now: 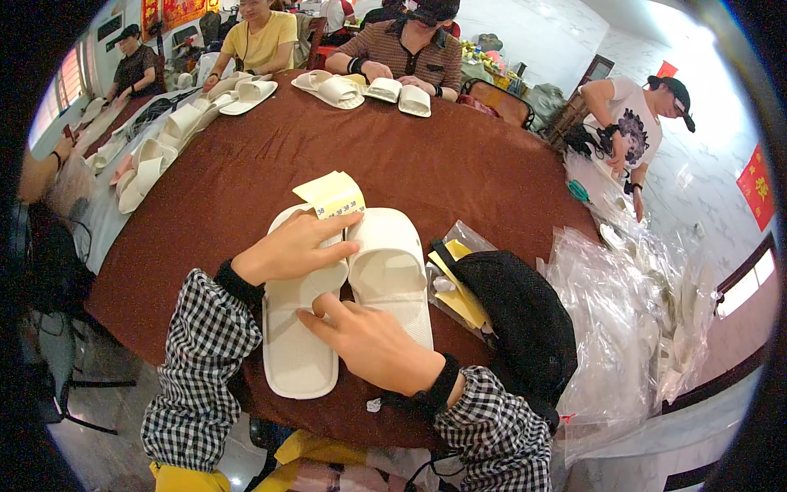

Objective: Apply size labels to slippers and organize them by pairs.

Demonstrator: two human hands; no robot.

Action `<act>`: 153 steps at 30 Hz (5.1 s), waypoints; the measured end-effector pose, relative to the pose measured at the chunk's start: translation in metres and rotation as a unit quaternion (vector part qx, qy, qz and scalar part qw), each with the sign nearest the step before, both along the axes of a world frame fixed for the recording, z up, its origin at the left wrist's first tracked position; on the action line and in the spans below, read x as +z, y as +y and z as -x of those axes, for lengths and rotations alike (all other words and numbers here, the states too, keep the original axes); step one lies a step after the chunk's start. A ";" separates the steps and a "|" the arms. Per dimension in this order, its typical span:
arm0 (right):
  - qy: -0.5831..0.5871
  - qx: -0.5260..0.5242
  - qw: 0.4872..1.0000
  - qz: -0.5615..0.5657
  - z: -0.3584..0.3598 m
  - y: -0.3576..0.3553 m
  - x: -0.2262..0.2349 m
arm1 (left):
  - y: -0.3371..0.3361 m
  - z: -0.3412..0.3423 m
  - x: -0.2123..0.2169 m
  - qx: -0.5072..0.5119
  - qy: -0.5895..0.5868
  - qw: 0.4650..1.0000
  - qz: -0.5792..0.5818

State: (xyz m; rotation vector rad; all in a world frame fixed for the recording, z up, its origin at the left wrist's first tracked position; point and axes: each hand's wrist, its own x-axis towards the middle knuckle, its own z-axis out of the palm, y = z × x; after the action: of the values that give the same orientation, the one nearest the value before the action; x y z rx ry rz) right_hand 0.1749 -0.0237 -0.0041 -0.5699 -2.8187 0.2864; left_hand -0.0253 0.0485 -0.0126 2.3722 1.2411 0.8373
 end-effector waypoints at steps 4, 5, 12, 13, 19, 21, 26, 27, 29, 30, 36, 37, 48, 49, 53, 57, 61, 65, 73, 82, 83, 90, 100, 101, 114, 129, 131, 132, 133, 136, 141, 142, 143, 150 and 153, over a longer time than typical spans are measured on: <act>-0.002 -0.002 1.000 0.020 -0.006 -0.003 0.001 | 0.003 0.001 -0.004 -0.003 0.000 1.000 -0.014; 0.011 0.005 1.000 0.020 -0.009 -0.004 0.000 | 0.003 0.000 -0.005 -0.009 -0.008 1.000 -0.020; -0.021 -0.006 1.000 -0.022 -0.001 -0.009 -0.002 | -0.001 -0.001 0.005 0.002 0.009 1.000 0.016; -0.020 -0.008 1.000 -0.022 -0.001 -0.010 -0.003 | -0.001 -0.001 0.005 0.000 0.010 1.000 0.016; 0.000 -0.016 1.000 -0.025 -0.012 -0.010 -0.004 | -0.001 -0.007 0.006 -0.003 0.001 1.000 0.000; 0.015 -0.013 1.000 0.002 -0.009 -0.010 -0.003 | -0.003 -0.005 0.009 0.001 0.001 0.999 0.041; 0.004 -0.004 1.000 -0.010 -0.004 -0.009 -0.009 | -0.003 0.000 0.006 -0.003 -0.010 0.999 0.039; 0.005 -0.012 1.000 -0.013 -0.006 -0.008 -0.010 | -0.002 -0.001 0.006 -0.011 -0.009 0.999 0.036; 0.021 -0.001 1.000 -0.005 -0.010 -0.007 -0.012 | -0.002 -0.002 0.007 0.000 -0.007 0.999 0.035; 0.022 -0.010 1.000 -0.009 -0.011 -0.007 -0.013 | -0.003 -0.004 0.009 -0.004 -0.006 0.999 0.040; 0.048 -0.006 0.997 -0.064 -0.003 -0.008 -0.019 | -0.004 -0.005 0.007 -0.013 -0.018 0.999 0.022; 0.047 -0.015 0.997 -0.067 -0.004 -0.007 -0.020 | -0.004 -0.006 0.008 -0.006 -0.017 0.999 0.039; 0.039 -0.074 0.996 0.034 -0.042 0.016 0.011 | -0.006 -0.001 0.010 -0.014 0.025 0.999 -0.013; 0.048 -0.144 0.988 0.033 -0.049 0.018 0.014 | -0.004 -0.002 0.007 -0.020 0.025 0.999 -0.022; 0.025 -0.259 0.965 0.011 -0.074 0.030 0.007 | -0.003 -0.001 0.003 -0.016 0.034 0.999 -0.022; 0.023 -0.301 0.950 0.080 -0.080 0.030 0.011 | -0.004 -0.001 0.007 -0.025 0.039 0.998 -0.052; 0.024 -0.310 0.945 0.104 -0.085 0.037 0.004 | -0.005 -0.001 0.006 -0.020 0.046 0.997 -0.062; 0.069 -0.259 0.954 0.136 -0.085 0.041 -0.003 | -0.008 -0.002 0.012 -0.013 0.057 0.995 -0.081; 0.184 -0.254 0.937 0.153 -0.066 0.043 -0.021 | 0.001 0.015 0.004 0.093 0.115 0.965 -0.214; 0.180 -0.241 0.935 0.188 -0.065 0.043 -0.019 | -0.025 -0.019 0.011 0.117 0.199 0.946 -0.229; 0.182 -0.248 0.928 0.211 -0.066 0.043 -0.019 | -0.029 -0.024 0.013 0.113 0.206 0.934 -0.267; 0.231 -0.231 0.937 0.128 -0.066 0.051 -0.038 | -0.092 -0.051 0.015 0.041 0.167 0.975 -0.140; 0.119 -0.226 0.966 0.039 -0.070 0.034 0.060 | -0.142 -0.053 -0.008 -0.017 0.273 0.961 -0.042; 0.101 -0.218 0.971 0.012 -0.069 0.039 0.068 | -0.141 -0.053 -0.008 -0.012 0.273 0.961 -0.037; 0.079 -0.345 0.917 -0.186 -0.118 0.207 0.174 | -0.129 -0.061 -0.024 0.040 0.264 0.957 -0.112; 0.021 -0.476 0.860 -0.182 -0.286 0.351 -0.031 | -0.103 0.070 -0.015 0.167 0.252 0.953 -0.021; -0.003 -0.493 0.857 -0.150 -0.287 0.366 -0.034 | -0.101 0.095 -0.017 0.211 0.245 0.945 -0.042; -0.009 -0.490 0.867 -0.090 -0.277 0.371 -0.027 | -0.104 0.112 -0.023 0.222 0.281 0.932 -0.046; -0.021 -0.487 0.873 -0.032 -0.277 0.373 -0.020 | -0.102 0.117 -0.026 0.248 0.287 0.925 -0.037; 0.028 -0.424 0.888 -0.175 -0.327 0.396 -0.034 | -0.088 0.123 -0.026 0.265 0.288 0.918 -0.065; -0.022 -0.524 0.851 -0.029 -0.345 0.414 -0.047 | -0.092 0.117 -0.015 0.252 0.274 0.926 -0.062; -0.010 -0.528 0.849 -0.032 -0.340 0.412 -0.046 | -0.091 0.118 -0.013 0.252 0.276 0.927 -0.036; 0.003 -0.533 0.845 -0.038 -0.339 0.408 -0.044 | -0.091 0.120 -0.013 0.259 0.274 0.926 -0.036; -0.056 -0.413 0.906 0.069 -0.265 0.360 0.009 | -0.063 0.162 -0.015 0.253 0.276 0.927 -0.020; -0.101 -0.374 0.921 0.042 -0.253 0.353 0.013 | -0.028 0.187 -0.025 0.277 0.244 0.927 -0.060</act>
State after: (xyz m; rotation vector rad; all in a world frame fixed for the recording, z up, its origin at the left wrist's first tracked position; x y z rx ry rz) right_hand 0.4275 0.3291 0.0089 -1.7012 -2.5225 0.1979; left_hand -0.2119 0.0202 -0.0380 2.4374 2.1848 0.4698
